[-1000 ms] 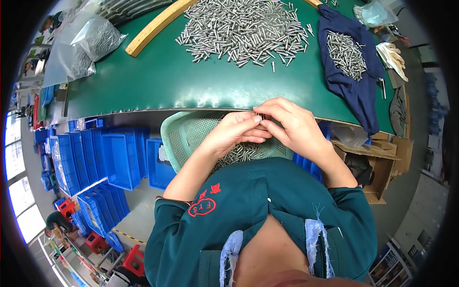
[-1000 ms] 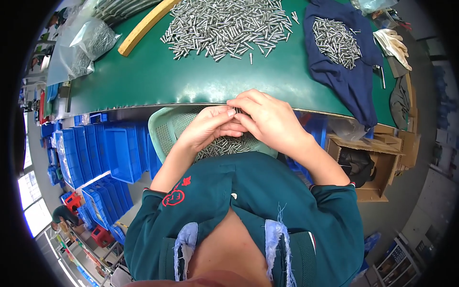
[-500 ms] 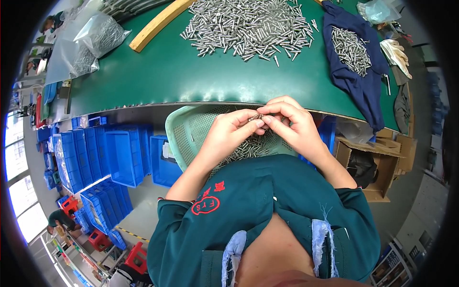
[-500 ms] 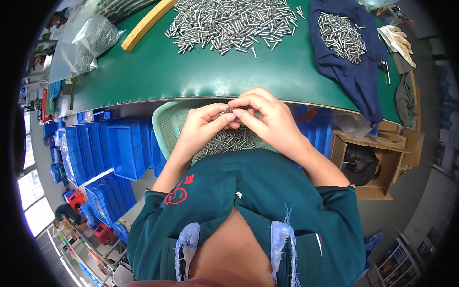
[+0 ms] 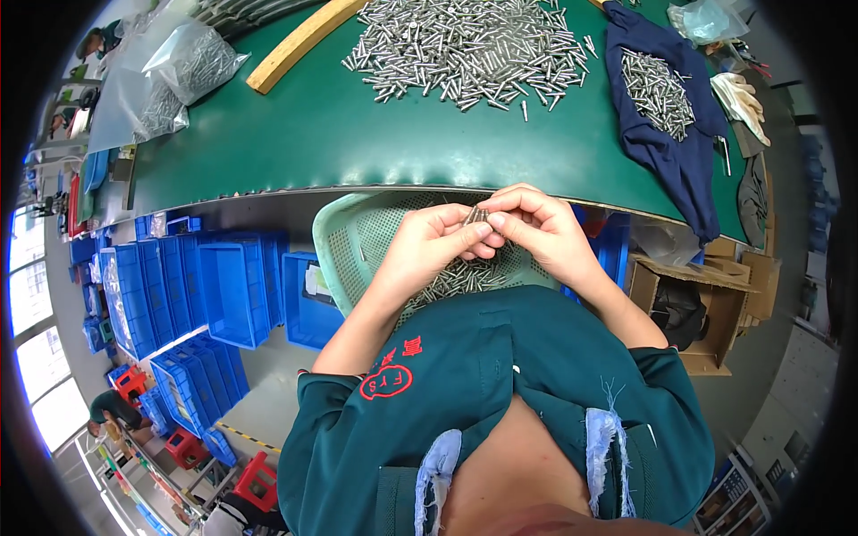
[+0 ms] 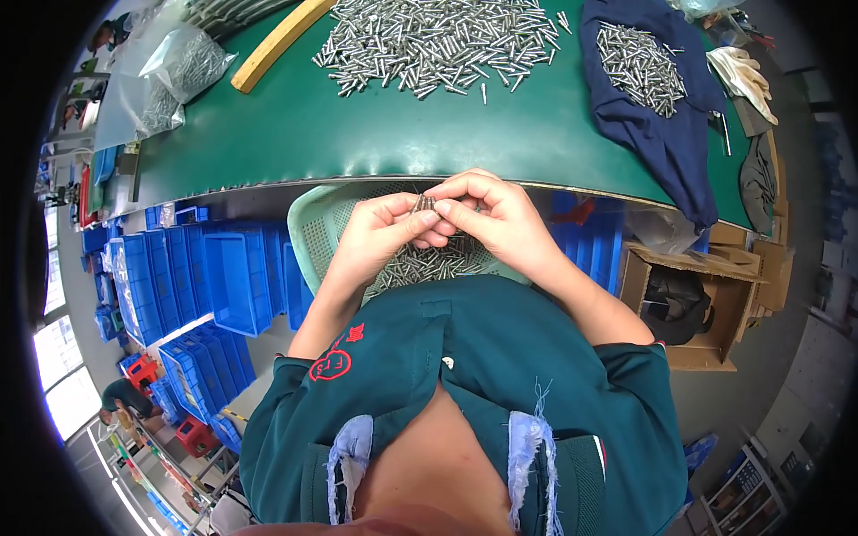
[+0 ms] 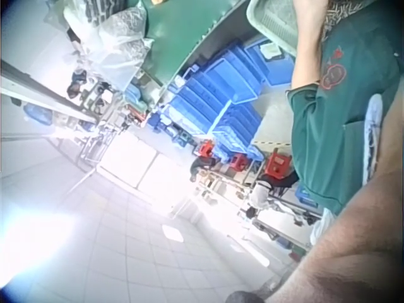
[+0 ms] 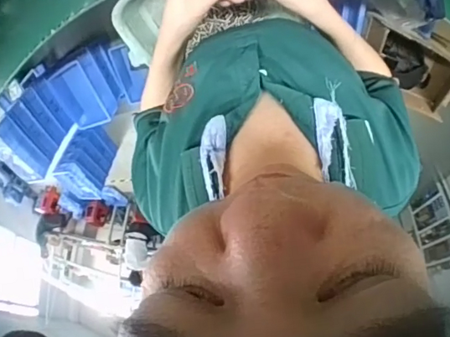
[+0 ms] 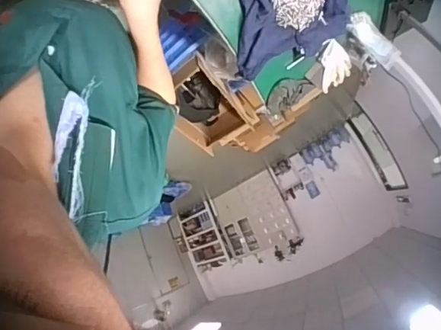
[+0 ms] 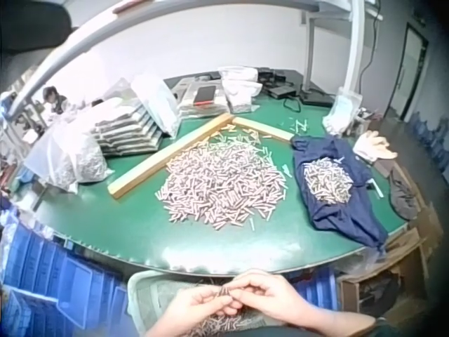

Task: The person inspects small metal pins by hand, then places them into a plastic collection basket.

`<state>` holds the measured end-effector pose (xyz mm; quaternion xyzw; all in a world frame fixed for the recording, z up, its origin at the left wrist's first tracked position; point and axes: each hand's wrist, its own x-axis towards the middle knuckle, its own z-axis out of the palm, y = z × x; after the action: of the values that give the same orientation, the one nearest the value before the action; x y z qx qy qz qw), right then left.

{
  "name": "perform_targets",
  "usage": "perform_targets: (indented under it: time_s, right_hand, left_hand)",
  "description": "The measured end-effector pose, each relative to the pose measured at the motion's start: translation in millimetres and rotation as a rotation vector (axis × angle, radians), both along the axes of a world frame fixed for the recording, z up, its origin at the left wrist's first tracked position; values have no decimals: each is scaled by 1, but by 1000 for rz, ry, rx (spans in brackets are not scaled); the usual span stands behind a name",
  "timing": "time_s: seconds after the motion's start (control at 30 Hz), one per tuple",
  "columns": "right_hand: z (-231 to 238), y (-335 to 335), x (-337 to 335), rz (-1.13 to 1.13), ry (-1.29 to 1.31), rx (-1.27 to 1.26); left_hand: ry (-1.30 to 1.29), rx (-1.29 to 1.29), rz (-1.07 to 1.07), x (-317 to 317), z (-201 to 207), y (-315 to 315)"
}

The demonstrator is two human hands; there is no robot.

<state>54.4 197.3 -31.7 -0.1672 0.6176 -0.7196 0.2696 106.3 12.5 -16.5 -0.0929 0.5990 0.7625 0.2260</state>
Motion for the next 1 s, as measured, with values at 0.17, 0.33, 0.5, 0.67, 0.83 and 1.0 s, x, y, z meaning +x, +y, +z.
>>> perform_targets:
  time_s: [0.17,0.33,0.5,0.67,0.83,1.0]
  right_hand:
    - [0,0,1,-1,4,-6]
    - [4,1,-2,26,36,46]
    - [14,-1,0,4,446,259]
    - [13,-1,0,49,472,322]
    - [2,4,-7,155,-781,-219]
    - [-8,2,-4,199,-1104,-473]
  left_hand:
    - [-3,-12,-1,0,1,0]
    - [8,-39,-7,1,0,1]
    - [190,-458,-66,3,0,3]
    - [151,-493,-121,3,14,-2]
    - [139,-158,-196,4,28,-17]
    - [200,-293,-81,-2,26,-29]
